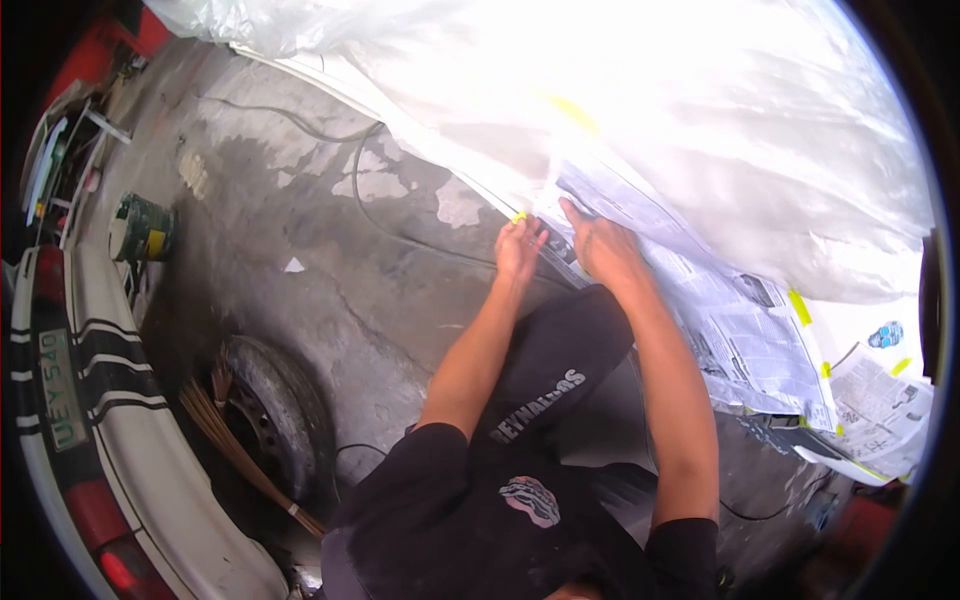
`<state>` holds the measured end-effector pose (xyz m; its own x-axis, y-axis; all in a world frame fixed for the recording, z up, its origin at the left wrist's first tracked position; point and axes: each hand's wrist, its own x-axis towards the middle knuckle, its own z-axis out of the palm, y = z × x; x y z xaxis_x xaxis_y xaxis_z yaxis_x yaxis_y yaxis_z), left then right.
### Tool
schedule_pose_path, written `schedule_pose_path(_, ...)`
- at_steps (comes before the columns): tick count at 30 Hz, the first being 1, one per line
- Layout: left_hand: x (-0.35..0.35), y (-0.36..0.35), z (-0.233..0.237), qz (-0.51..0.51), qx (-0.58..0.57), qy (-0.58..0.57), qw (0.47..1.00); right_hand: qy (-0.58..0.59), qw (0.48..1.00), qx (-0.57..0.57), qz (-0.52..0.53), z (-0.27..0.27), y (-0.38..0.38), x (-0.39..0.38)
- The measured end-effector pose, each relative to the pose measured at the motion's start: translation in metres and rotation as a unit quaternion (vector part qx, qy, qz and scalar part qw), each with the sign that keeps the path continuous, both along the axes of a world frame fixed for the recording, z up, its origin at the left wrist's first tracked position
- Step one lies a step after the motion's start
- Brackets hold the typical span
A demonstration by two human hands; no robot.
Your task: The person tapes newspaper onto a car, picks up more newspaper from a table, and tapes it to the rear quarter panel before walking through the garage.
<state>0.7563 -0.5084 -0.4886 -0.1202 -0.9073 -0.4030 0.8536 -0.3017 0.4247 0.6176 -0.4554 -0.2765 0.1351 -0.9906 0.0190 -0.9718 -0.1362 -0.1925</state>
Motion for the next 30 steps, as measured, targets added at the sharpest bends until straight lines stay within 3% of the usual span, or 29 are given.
schedule_pose_path(18,-0.021,-0.005,-0.014,0.063,0.095,0.034,0.993,0.004,0.998,-0.055,0.011,-0.014,-0.009,0.002)
schedule_pose_path(22,-0.021,-0.001,-0.013,0.020,0.073,0.027,0.997,0.000,0.997,-0.076,0.015,-0.017,-0.009,0.002)
schedule_pose_path(30,-0.034,-0.010,-0.017,0.035,0.107,-0.010,0.994,0.003,0.999,-0.039,0.002,-0.015,-0.008,0.002)
